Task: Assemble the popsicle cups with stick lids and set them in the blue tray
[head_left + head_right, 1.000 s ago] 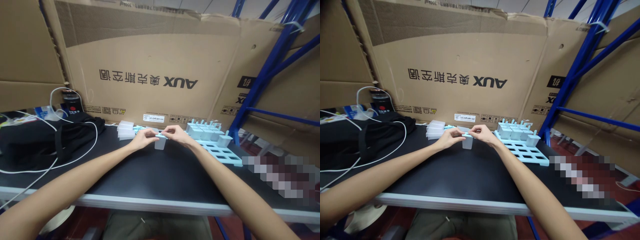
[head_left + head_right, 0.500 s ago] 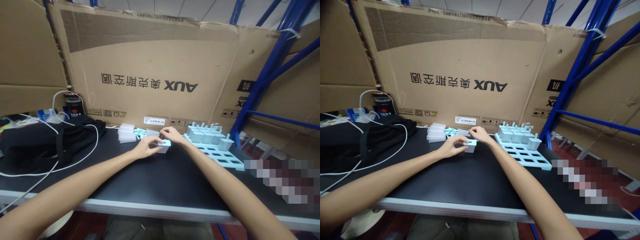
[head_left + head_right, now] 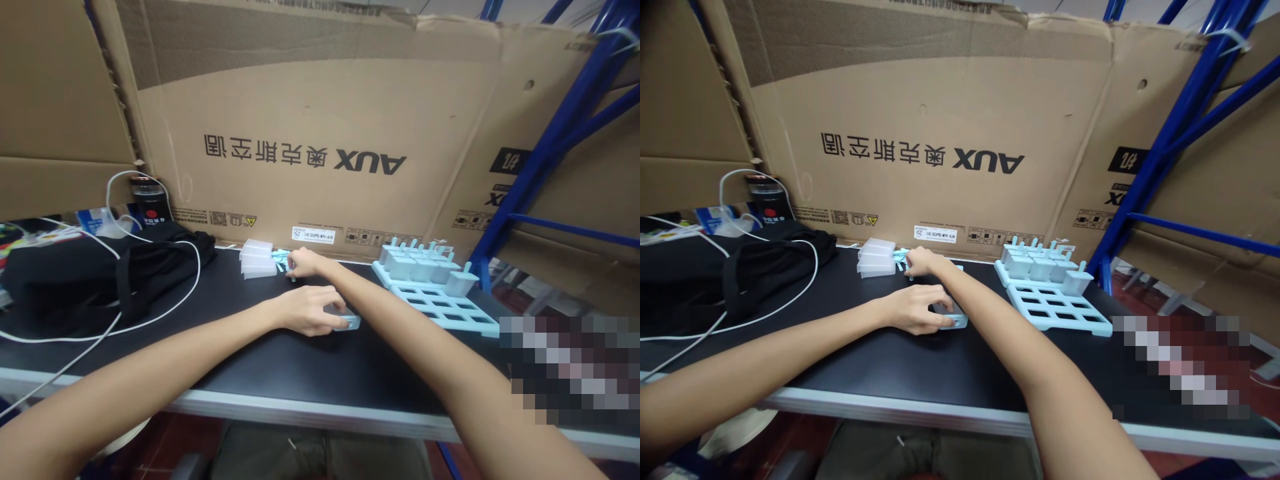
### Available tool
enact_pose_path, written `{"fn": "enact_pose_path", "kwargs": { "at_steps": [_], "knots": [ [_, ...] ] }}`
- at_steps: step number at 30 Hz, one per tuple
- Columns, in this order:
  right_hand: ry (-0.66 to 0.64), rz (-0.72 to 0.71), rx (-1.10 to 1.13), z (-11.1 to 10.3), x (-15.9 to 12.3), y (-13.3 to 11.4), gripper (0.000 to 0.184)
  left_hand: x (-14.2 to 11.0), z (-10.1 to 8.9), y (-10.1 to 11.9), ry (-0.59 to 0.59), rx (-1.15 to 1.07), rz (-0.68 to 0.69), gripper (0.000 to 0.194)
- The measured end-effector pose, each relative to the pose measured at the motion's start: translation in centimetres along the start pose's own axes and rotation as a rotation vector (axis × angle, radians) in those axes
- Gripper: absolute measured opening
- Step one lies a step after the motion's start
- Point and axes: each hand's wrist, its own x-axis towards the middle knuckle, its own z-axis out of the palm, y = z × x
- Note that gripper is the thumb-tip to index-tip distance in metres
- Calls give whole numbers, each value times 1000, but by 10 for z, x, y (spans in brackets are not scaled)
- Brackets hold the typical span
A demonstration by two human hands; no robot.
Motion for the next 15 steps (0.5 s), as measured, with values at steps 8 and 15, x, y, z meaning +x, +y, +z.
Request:
{"fn": "enact_pose_path", "kwargs": {
  "at_steps": [8,15],
  "knots": [
    [27,98,93,-20,-14,25,17,-7,5,-11,353,-285,-289,24],
    [266,-13,684,-89,-91,49,12,-10,14,-25,588,-602,-773,35]
  ]
}}
